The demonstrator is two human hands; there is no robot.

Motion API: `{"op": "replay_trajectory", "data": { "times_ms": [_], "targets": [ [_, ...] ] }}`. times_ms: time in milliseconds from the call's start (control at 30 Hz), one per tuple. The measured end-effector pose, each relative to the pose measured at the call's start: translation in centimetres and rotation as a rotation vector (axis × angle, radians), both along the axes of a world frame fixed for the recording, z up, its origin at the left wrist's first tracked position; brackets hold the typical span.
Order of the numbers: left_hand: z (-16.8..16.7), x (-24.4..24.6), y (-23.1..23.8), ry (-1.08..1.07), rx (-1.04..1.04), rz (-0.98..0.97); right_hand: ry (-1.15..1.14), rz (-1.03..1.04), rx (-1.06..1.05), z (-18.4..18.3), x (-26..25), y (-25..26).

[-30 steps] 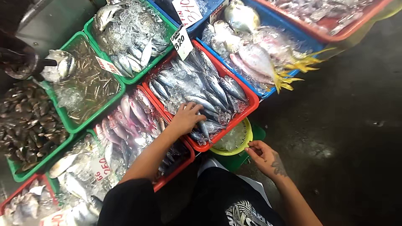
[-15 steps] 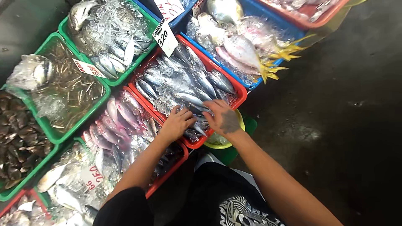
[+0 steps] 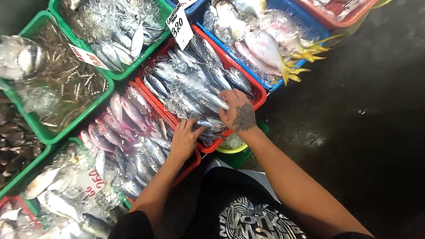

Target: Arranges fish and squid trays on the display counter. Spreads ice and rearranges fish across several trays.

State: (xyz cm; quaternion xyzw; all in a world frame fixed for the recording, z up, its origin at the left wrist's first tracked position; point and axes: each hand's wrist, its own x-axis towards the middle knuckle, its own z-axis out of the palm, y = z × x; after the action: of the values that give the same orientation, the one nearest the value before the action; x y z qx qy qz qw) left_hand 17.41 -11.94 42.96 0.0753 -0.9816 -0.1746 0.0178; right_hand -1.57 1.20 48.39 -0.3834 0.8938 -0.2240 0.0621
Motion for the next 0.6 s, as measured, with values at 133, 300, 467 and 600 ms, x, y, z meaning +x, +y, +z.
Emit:
{"op": "replay_trajectory", "data": {
  "times_ms": [133, 300, 467, 600],
  "targets": [
    [0.0, -0.8, 1.3, 0.022, 0.142, 0.019, 0.098, 0.156, 0.041, -3.8, 1.0, 2.7],
    [0.0, -0.7, 0.7, 0.03, 0.209, -0.035, 0.014, 0.232, -0.013, -4.6, 1.9, 4.5],
    [-0.1, 0.2, -0.2, 0.081, 0.302, -0.057, -0.004, 0.022, -0.072, -3.1, -1.1, 3.1],
    [0.5, 1.1, 0.3, 0.048, 0.123, 0.218, 0.02, -0.116, 0.083, -3.3, -4.6, -0.8]
  ]
}}
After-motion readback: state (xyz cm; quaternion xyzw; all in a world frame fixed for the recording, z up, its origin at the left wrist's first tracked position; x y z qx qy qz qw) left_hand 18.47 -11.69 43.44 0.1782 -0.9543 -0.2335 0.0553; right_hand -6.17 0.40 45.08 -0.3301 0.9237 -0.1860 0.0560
